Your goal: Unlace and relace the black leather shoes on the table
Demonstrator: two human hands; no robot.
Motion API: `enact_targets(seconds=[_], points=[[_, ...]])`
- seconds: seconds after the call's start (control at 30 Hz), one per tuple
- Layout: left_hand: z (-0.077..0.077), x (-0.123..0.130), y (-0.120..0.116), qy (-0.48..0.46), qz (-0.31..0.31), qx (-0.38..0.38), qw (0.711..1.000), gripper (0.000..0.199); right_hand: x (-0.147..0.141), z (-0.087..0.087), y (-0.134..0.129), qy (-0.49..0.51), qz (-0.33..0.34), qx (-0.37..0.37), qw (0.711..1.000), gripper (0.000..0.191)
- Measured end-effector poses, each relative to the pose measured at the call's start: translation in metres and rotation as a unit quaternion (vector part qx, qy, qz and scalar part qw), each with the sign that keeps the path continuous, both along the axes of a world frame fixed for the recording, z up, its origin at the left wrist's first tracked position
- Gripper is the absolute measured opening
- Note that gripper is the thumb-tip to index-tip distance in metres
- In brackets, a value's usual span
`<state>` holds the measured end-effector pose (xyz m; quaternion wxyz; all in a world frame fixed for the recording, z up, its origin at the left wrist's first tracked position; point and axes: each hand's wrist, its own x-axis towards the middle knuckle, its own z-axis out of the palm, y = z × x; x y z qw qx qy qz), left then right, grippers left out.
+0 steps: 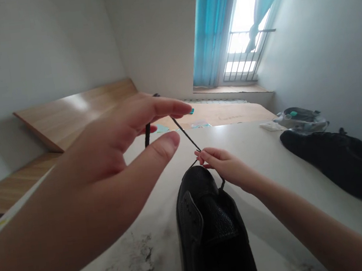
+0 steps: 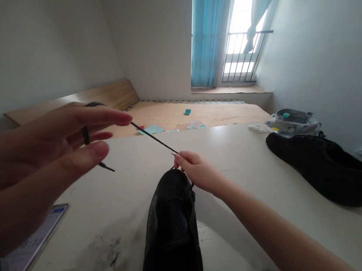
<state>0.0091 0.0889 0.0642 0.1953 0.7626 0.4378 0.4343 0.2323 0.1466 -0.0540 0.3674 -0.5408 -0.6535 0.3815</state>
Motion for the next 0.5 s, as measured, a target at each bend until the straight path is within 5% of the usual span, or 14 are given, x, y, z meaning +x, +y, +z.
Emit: enact_targets(seconds=[0.3,0.4,0.5], points=[[-0.008,-0.002,0.007,0.075,-0.002,0.062,0.995,0.026,0.006,-0.014,0.006,-0.141,-0.056,0.056,0.987,0.022],[-0.003,-0.004,0.005,0.09,0.023,0.075,0.993,0.027,0.019,-0.01,0.009,-0.169,-0.077,0.056,0.981,0.018],[0.003,-0.006,0.001,0.071,0.035,0.052,0.996,0.03,0.029,0.007,0.004,-0.156,-0.029,0.018,0.987,0.025]])
